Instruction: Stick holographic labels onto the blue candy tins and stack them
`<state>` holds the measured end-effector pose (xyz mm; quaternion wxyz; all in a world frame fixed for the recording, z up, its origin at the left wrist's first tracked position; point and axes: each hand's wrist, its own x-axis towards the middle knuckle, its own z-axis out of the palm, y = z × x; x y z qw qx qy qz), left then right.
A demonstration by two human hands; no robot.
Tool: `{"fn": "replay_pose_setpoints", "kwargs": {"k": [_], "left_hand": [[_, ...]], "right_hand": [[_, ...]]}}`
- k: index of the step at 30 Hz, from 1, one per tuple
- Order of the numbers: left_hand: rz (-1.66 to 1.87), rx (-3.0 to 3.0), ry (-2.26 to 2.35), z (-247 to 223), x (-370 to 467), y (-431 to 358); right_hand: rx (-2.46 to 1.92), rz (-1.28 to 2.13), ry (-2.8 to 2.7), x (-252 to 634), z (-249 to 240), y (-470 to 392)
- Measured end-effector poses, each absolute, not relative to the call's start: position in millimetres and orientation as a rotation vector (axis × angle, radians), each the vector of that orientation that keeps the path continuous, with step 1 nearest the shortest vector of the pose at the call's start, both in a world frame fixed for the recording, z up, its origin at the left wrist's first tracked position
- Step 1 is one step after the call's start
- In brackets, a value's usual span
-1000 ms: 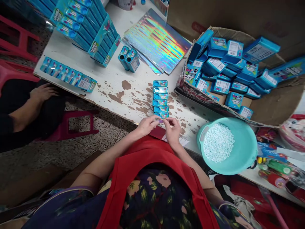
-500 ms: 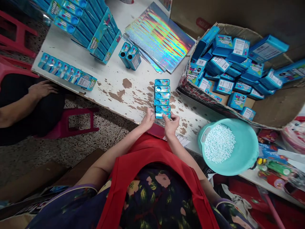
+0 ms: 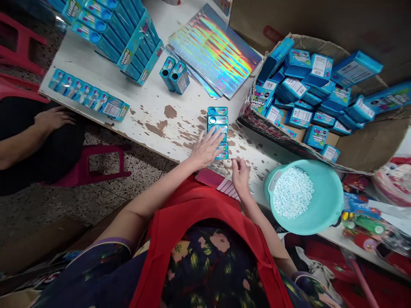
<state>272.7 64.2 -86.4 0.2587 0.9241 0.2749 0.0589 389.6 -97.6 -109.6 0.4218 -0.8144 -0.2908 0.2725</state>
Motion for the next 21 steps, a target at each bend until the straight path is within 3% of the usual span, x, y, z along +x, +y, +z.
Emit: {"fn": "replay_pose_setpoints", "kwargs": {"k": [3,9,15,21], "left_hand": [[0.054,2.551,0.638,-88.3,293.4,64.8],[0.206,2.554,0.678,-83.7,266.1,44.8],[-0.101,2.574,0.480,-85.9,225.4,-10.2],[-0.248,2.480,0.642,-96.3,237.8,-7.6]], "right_hand": [[-2.058,0.733,-0.913,386.2,-109.3,-113.2],[-2.144,0.613,-1.298,377.6,-118.2,-139.3],[-1.974,0.766,-1.416,380.0,-121.0,-143.8],[-2.123,0.435,-1.479,370.7,-119.4,-145.8]]}}
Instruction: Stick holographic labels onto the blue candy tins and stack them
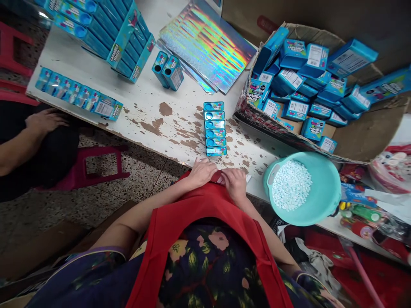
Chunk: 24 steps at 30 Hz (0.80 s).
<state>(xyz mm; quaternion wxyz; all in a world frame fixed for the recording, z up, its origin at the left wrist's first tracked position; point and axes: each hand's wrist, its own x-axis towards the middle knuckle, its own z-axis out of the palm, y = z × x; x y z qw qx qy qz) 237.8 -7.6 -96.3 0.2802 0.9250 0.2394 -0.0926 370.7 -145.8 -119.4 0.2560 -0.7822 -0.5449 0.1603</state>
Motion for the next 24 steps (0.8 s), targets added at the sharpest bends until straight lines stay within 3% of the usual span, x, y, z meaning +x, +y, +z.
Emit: {"fn": "replay_pose_setpoints", "kwargs": {"k": [10,14,20,24], "left_hand": [[-0.328,2.347,0.825,-110.9,248.9,0.3],[-0.296,2.378,0.811,-119.4,243.5,-0.5],[0.216,2.139,0.619,-88.7,230.6,-5.1],[0.096,1.866,0.484,-64.4,241.0,0.5]], "right_hand": [[-2.027,0.369,-1.615,347.0,-129.5,-163.6],[-1.992,0.419,-1.588,356.6,-101.4,-155.4],[-1.894,0.642,-1.247,376.1,-42.9,-140.1],[-1.865,0.742,-1.133,384.8,-21.6,-126.6]]}}
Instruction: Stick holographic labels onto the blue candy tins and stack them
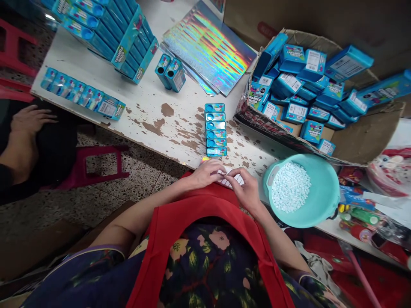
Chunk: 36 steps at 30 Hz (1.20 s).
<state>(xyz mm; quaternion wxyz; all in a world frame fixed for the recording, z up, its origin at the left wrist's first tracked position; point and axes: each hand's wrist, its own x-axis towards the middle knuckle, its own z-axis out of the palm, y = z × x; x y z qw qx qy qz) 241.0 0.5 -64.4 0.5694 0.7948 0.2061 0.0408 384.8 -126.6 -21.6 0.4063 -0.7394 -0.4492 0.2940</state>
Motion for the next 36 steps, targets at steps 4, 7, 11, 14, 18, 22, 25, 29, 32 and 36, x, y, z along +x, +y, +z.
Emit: {"fn": "replay_pose_setpoints", "kwargs": {"k": [4,7,11,14,18,22,25,29,32,36], "left_hand": [[-0.023,1.718,0.693,-55.7,246.1,15.6],[-0.022,1.746,0.810,-52.6,243.6,34.8],[-0.006,1.784,0.817,-56.6,244.3,67.7],[0.019,1.870,0.829,-70.4,248.3,86.6],[0.114,1.761,0.853,-100.1,251.9,89.0],[0.017,1.544,0.956,-131.0,254.3,73.3],[-0.059,1.576,1.140,-144.6,253.7,66.2],[-0.047,1.879,1.359,-136.7,237.7,64.8],[-0.047,2.163,1.156,-118.8,218.8,52.3],[-0.015,2.386,0.737,-105.5,208.9,20.0]], "right_hand": [[-1.899,0.703,-0.880,384.2,-33.0,-99.2],[-1.877,0.660,-0.732,379.0,-57.7,-71.0],[-1.960,0.463,-0.723,374.5,-88.9,-37.5],[-2.021,0.371,-0.724,375.4,-105.2,-22.8],[-2.024,0.457,-0.623,378.6,-121.5,-15.1],[-1.932,0.566,-0.400,387.2,-128.5,-8.8],[-1.863,0.661,-0.361,397.7,-127.5,-10.6],[-1.943,0.650,-0.388,403.5,-124.4,-46.2],[-2.150,0.835,-0.718,396.4,-125.3,-87.3],[-2.100,1.027,-1.124,383.3,-129.9,-119.1]]}}
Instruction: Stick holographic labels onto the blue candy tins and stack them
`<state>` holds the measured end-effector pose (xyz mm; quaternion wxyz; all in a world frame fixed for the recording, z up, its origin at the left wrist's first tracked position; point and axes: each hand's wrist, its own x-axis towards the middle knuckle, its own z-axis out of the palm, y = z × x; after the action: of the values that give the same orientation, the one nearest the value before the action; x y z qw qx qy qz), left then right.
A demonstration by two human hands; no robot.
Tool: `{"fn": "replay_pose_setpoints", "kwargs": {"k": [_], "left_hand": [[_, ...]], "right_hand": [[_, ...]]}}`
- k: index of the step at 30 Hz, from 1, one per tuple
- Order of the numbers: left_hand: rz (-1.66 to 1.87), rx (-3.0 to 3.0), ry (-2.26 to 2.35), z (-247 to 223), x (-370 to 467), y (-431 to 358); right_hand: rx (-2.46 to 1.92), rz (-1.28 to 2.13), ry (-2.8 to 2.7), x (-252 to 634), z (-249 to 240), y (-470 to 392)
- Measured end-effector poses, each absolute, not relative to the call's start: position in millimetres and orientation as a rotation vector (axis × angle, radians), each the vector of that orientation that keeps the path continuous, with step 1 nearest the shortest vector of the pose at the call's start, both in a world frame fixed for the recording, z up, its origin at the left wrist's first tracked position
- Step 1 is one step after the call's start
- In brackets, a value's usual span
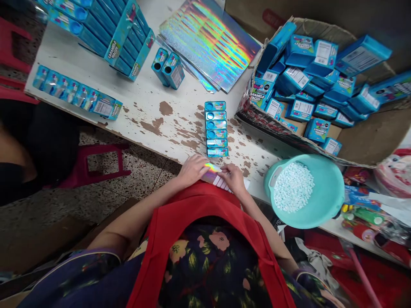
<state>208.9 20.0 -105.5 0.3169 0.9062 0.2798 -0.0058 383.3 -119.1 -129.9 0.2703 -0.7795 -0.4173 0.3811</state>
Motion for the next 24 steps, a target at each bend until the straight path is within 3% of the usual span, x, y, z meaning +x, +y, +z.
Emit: {"fn": "replay_pose_setpoints", "kwargs": {"k": [6,13,19,24], "left_hand": [[-0.384,2.377,0.742,-111.3,224.5,4.4],[-0.480,2.297,0.796,-104.3,236.6,14.7],[-0.448,2.228,0.904,-111.8,243.1,15.8],[-0.351,2.326,0.937,-114.0,237.8,12.3]], "right_hand": [[-2.069,0.687,-1.354,369.2,-129.8,-123.8],[-2.156,0.127,-1.776,345.3,-135.3,-134.6],[-2.043,0.262,-1.787,342.0,-134.6,-148.2],[-1.932,0.528,-1.548,354.5,-92.0,-143.6]]}}
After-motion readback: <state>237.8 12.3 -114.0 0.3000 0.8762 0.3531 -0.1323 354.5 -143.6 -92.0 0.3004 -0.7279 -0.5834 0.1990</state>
